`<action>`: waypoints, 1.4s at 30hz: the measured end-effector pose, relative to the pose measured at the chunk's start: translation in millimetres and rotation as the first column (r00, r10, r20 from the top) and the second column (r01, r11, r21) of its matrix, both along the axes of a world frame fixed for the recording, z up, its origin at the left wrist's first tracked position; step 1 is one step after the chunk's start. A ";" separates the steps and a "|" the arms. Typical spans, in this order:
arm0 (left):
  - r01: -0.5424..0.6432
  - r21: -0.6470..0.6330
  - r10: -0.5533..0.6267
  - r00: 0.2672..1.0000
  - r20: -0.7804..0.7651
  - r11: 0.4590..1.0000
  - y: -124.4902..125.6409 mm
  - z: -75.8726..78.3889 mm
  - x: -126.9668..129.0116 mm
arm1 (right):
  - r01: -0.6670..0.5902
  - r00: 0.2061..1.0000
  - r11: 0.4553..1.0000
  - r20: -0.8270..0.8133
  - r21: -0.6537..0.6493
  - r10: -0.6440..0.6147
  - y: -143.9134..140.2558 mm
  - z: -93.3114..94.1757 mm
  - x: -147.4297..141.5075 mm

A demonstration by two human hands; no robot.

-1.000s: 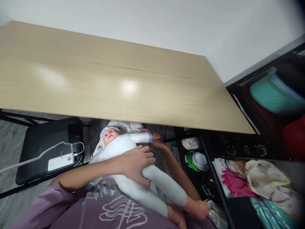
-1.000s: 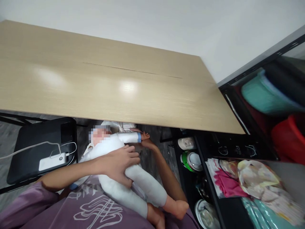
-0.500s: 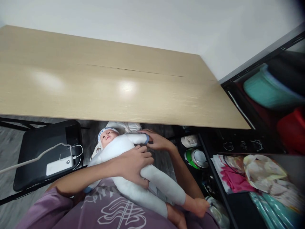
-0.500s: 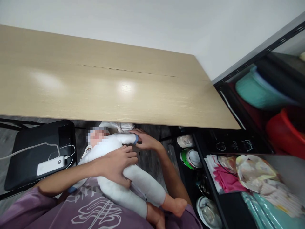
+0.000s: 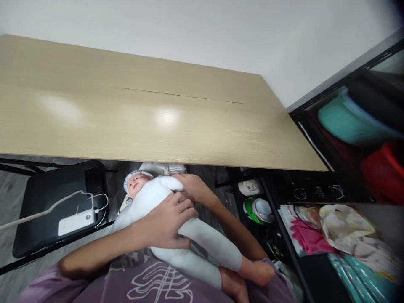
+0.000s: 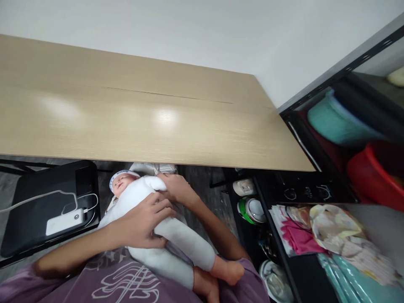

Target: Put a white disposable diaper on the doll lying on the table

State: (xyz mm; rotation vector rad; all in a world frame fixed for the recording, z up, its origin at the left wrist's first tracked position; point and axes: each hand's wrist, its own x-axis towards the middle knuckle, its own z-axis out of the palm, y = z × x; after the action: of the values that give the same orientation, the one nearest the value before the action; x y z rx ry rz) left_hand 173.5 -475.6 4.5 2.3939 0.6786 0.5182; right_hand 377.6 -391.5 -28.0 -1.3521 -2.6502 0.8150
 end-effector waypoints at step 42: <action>-0.697 0.231 0.733 0.626 -0.267 0.679 224.1 40.4 -86.3 | 0.495 0.865 0.724 -0.187 0.480 -0.466 114.1 31.7 95.0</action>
State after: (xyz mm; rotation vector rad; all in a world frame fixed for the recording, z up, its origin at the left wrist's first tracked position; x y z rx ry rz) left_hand 87.2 -251.6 44.9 2.2419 1.8574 0.4499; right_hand 472.6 -277.4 3.8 -1.6862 -2.0676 0.0572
